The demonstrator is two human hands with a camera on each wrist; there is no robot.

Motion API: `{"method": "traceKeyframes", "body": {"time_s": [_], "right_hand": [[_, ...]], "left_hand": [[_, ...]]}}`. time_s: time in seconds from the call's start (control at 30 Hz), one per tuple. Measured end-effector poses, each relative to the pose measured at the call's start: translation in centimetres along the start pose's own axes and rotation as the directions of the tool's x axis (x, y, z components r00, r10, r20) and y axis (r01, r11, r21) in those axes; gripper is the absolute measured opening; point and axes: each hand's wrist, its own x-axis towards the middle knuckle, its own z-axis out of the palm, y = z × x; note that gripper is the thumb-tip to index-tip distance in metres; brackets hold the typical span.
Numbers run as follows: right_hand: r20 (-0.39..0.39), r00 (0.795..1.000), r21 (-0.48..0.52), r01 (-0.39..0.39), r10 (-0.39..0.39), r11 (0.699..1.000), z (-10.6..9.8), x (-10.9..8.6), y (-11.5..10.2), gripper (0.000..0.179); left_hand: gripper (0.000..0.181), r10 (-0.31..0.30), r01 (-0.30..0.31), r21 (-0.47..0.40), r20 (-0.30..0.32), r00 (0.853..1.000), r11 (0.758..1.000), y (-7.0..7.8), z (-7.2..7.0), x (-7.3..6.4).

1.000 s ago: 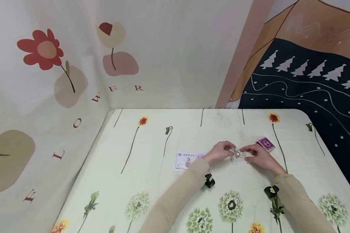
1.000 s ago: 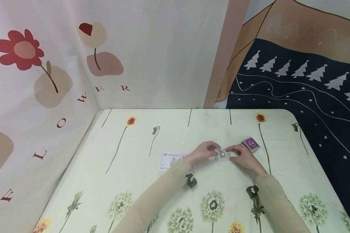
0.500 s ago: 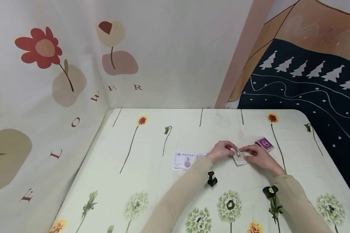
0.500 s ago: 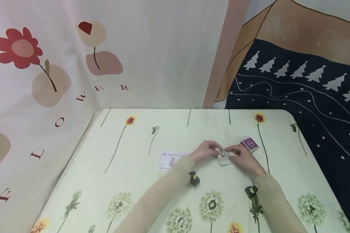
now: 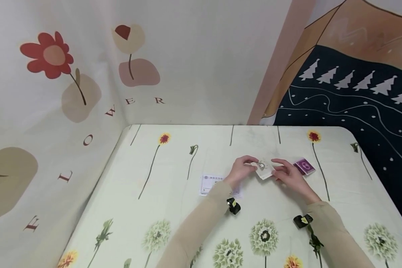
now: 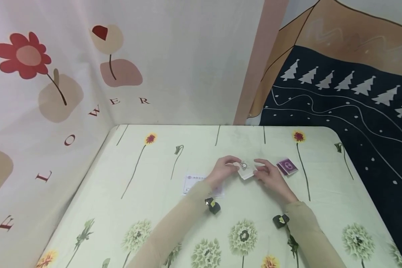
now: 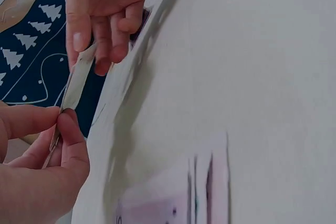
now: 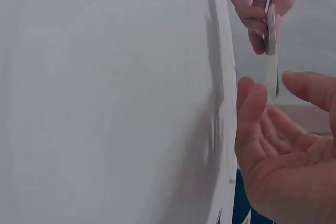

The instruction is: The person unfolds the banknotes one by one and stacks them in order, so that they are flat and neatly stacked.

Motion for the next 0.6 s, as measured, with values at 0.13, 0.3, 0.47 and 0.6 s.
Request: {"method": "traceKeyframes", "body": {"time_s": [0.13, 0.3, 0.47, 0.6], "right_hand": [[-0.004, 0.999, 0.054, 0.039, -0.038, 0.998, 0.9, 0.4, -0.6, 0.046], [-0.05, 0.998, 0.105, 0.038, -0.033, 0.994, 2.0, 0.8, -1.0, 0.046], [-0.095, 0.995, 0.149, 0.038, -0.024, 0.988, 2.7, 1.1, -1.4, 0.047], [-0.104, 0.994, 0.183, 0.059, -0.04, 0.981, 3.1, 1.2, -1.8, 0.048]], "left_hand": [[0.024, 0.011, -0.012, -0.009, -0.048, 0.999, 1.0, 0.1, -1.0, -0.5], [0.024, 0.016, -0.016, -0.003, -0.069, 0.997, 1.0, 0.2, -1.5, -0.9], [0.026, 0.02, -0.018, 0.028, -0.084, 0.996, 0.999, 0.0, -1.5, -1.3], [0.03, 0.027, -0.023, 0.066, -0.064, 0.998, 0.998, 0.2, -1.6, -1.8]]}}
